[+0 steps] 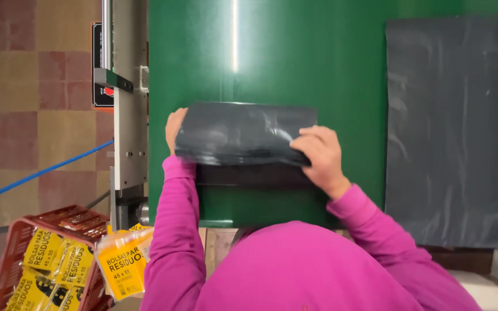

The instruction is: Folding black plastic garbage bags and placing them into labeled yellow plastic sleeves, then sealing the sleeves with a heat sealer.

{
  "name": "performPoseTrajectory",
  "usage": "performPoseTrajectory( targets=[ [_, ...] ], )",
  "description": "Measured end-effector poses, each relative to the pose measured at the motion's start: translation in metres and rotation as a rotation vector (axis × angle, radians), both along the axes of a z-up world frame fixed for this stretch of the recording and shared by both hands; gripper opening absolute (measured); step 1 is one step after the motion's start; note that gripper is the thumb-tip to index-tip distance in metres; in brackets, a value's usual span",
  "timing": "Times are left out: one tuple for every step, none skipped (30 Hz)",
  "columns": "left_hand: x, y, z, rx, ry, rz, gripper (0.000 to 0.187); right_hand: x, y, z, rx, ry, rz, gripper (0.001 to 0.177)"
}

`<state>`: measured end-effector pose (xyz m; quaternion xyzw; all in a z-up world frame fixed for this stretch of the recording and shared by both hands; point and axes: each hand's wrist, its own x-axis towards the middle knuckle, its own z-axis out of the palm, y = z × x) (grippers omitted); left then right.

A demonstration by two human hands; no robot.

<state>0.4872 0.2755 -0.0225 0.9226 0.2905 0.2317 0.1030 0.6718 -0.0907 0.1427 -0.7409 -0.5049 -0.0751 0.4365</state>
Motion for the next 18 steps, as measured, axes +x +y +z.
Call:
performPoseTrajectory(
  targets=[
    [0.0,0.002,0.004,-0.097,0.036,-0.04,0.017,-0.013,-0.01,-0.015,-0.049,-0.034,-0.003,0.034],
    [0.0,0.003,0.009,-0.193,0.073,-0.08,0.015,-0.026,-0.02,-0.03,-0.099,-0.067,-0.006,0.034],
    [0.0,-0.002,0.026,-0.193,0.068,-0.092,0.015,-0.032,-0.026,-0.036,-0.1,-0.072,-0.018,0.034],
    [0.001,-0.007,0.044,-0.257,0.049,-0.08,0.009,-0.037,-0.031,-0.042,-0.168,-0.097,0.002,0.034],
    [0.003,-0.012,0.061,-0.32,0.028,-0.069,0.006,-0.04,-0.036,-0.048,-0.236,-0.123,0.02,0.035],
    [0.002,-0.016,0.072,-0.318,0.022,-0.082,0.006,-0.043,-0.038,-0.038,-0.235,-0.13,0.006,0.035],
    [0.003,-0.019,0.085,-0.203,0.056,-0.076,0.01,-0.045,-0.038,-0.027,-0.292,-0.106,0.034,0.035],
    [0.003,-0.021,0.097,-0.087,0.088,-0.068,0.015,-0.047,-0.037,-0.017,-0.348,-0.081,0.061,0.039],
    [0.013,-0.046,0.115,-0.082,0.082,-0.074,0.015,-0.048,-0.028,-0.012,-0.344,-0.086,0.054,0.039],
    [0.023,-0.071,0.133,-0.001,0.104,-0.175,0.028,-0.049,-0.019,-0.007,-0.333,-0.042,0.076,0.045],
    [0.031,-0.097,0.151,0.08,0.13,-0.273,0.041,-0.052,-0.011,-0.002,-0.324,0.005,0.1,0.054],
    [0.032,-0.116,0.131,0.082,0.127,-0.277,0.041,-0.059,0.008,-0.007,-0.322,0.004,0.096,0.054],
    [0.039,-0.131,0.111,0.125,0.207,-0.341,0.054,-0.059,0.03,-0.011,-0.228,0.057,0.074,0.061],
    [0.048,-0.145,0.092,0.17,0.287,-0.404,0.067,-0.059,0.052,-0.014,-0.134,0.109,0.053,0.067],
    [0.048,-0.149,0.087,0.184,0.274,-0.413,0.067,-0.059,0.069,-0.035,-0.123,0.095,0.041,0.067],
    [0.048,-0.152,0.08,0.145,0.293,-0.424,0.07,-0.057,0.086,-0.055,-0.128,0.135,0.007,0.072],
    [0.039,-0.157,0.073,0.098,0.326,-0.433,0.073,-0.063,0.101,-0.077,-0.137,0.191,-0.021,0.076],
    [0.037,-0.153,0.075,0.105,0.328,-0.439,0.073,-0.061,0.103,-0.087,-0.131,0.192,-0.027,0.076]
  ],
)
